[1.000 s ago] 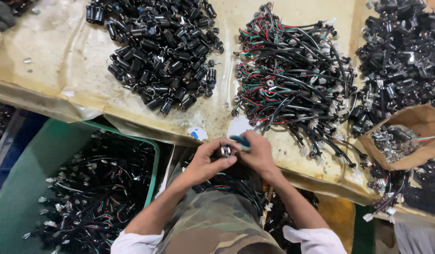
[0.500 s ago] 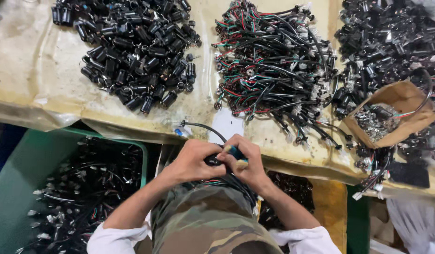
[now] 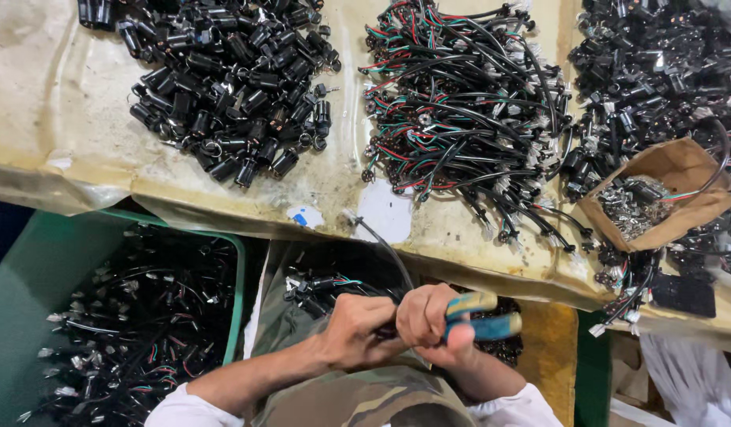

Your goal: The person repeatedly picks up small black cylindrical components with attached wires from a pile on a table. Using blue-handled wire cutters, they trim the wires to a short length and place the finished pieces into a green bin below. The process is repeated continuously throughout the clip.

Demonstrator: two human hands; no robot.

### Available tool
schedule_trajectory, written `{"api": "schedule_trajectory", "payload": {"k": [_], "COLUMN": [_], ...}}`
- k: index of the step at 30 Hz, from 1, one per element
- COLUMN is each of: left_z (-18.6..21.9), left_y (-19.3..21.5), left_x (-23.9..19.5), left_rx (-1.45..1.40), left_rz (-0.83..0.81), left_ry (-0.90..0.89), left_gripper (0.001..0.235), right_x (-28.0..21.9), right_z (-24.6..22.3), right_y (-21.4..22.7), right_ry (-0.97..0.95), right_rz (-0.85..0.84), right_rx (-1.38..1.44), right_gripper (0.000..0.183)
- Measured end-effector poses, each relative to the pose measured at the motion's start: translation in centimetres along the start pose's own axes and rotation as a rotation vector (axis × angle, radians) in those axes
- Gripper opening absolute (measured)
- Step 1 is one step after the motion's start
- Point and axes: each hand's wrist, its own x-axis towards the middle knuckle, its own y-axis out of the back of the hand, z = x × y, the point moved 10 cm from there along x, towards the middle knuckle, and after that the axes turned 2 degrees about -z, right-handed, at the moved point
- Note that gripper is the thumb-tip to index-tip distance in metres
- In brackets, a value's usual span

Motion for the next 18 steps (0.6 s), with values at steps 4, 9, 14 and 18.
{"api": "schedule_trajectory", "payload": {"k": [4, 9, 14, 18], "left_z": [-0.8, -0.2, -6.2, -10.4], "left_y": [1.7, 4.4, 1.2, 1.6], "left_x": [2.0, -1.9, -5.2, -8.2], "left_rx": [0.084, -0.76, 0.343, 0.305], "left_rz": [-0.061, -0.592, -0.517, -0.718], "left_ry": [0.051, 0.043, 0.03, 0.376], "left_gripper": [0.025, 0.011, 0.053, 0.053], "right_x": [0.6, 7.2, 12.1, 8.1], "right_z": [-0.9, -3.0, 2.2, 5.0], "right_y": [2.0, 9.2, 13.5, 13.4], "right_ry": [0.029, -0.101, -0.289, -0.338], "right_rz": [0.007, 0.208, 0.052, 0.014], "right_rx": [-0.093, -0.722, -2.213, -1.958], "right_gripper": [0.052, 0.028, 0.026, 0.037]}}
